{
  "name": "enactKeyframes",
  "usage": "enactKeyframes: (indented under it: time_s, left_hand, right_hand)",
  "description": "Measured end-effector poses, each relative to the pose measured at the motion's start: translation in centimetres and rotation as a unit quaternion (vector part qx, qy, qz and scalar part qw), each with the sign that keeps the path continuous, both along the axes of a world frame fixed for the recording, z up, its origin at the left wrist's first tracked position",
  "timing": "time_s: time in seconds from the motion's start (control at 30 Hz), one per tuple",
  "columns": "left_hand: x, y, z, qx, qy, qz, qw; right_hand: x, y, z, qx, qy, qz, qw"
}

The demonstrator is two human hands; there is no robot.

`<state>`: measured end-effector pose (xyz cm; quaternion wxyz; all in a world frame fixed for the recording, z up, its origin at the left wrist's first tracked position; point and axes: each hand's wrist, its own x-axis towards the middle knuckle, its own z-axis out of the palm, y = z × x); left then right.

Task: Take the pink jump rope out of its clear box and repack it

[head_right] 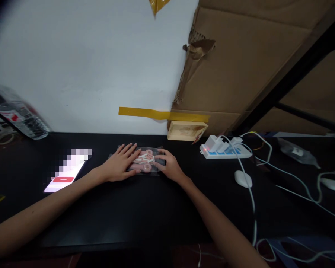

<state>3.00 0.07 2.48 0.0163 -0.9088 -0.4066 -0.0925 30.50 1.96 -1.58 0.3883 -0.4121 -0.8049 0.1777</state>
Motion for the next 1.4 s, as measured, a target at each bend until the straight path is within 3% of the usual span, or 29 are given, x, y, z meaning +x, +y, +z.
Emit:
enactKeyframes:
  time_s: [0.57, 1.0, 1.17, 1.27, 1.4]
  left_hand:
    - [-0.7, 0.6, 0.2, -0.039, 0.008, -0.004, 0.999]
    - [-2.2, 2.1, 0.3, -0.041, 0.003, 0.005, 0.999]
    - [-2.1, 1.7, 0.6, -0.036, 0.016, 0.015, 0.999]
    - [-2.0, 1.5, 0.5, -0.025, 0.012, 0.017, 0.999]
    - [-2.0, 1.6, 0.4, -0.020, 0.005, 0.012, 1.000]
  right_hand:
    - [0.8, 0.3, 0.9, -0.050, -0.008, 0.004, 0.999]
    - [6.5, 2.3, 2.3, -0.111, -0.043, -0.045, 0.992]
    - [6.7, 2.3, 1.9, -0.101, -0.040, -0.067, 0.992]
    - [5.9, 1.6, 2.4, -0.106, -0.046, -0.027, 0.993]
    - [4.7, 0.2, 3.1, -0.075, -0.128, 0.059, 0.987]
